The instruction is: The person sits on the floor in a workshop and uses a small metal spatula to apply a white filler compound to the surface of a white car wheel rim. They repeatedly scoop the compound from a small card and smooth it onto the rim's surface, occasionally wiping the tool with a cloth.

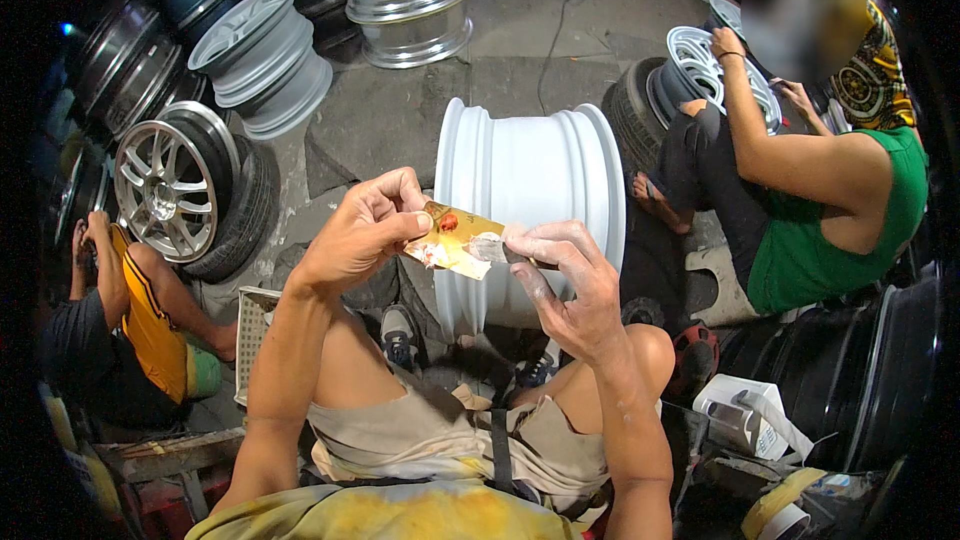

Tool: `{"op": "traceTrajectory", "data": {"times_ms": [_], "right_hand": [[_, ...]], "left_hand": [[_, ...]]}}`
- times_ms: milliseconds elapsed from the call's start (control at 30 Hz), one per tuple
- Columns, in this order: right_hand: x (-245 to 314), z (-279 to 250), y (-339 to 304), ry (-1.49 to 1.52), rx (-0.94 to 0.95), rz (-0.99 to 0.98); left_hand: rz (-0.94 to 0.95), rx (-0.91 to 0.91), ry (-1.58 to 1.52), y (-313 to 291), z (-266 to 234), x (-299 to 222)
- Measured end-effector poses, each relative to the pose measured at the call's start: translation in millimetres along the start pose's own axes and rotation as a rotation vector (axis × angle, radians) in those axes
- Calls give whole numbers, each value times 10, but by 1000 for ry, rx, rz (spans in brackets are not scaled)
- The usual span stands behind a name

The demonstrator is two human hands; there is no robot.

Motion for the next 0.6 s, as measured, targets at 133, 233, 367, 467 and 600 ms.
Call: {"op": "traceTrajectory", "data": {"times_ms": [133,233,367,467,600], "right_hand": [[-60,-12,-19,-5,19,7],[-90,-21,-35,-12,37,40],[-108,-47,-58,-40,64,52],[-99,-106,-77,-136,82,49],[-15,-166,-73,-180,-39,-4]], "left_hand": [[-10,14,-53,-5,11,-4],[-28,-26,-49,-20,27,-27],[-21,-42,31,-28,6,-28],[7,-67,117,-31,-77,13],[-17,-67,175,-7,-44,-7]]}}
Point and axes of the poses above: each hand's wrist, its own y-axis towards the middle knuckle, its own z-axis out of the palm, x = y × z, the point moved 2 cm from there along y, towards the middle knuckle, and after that the axes turned 9 degrees about x, right-handed, at the moved point
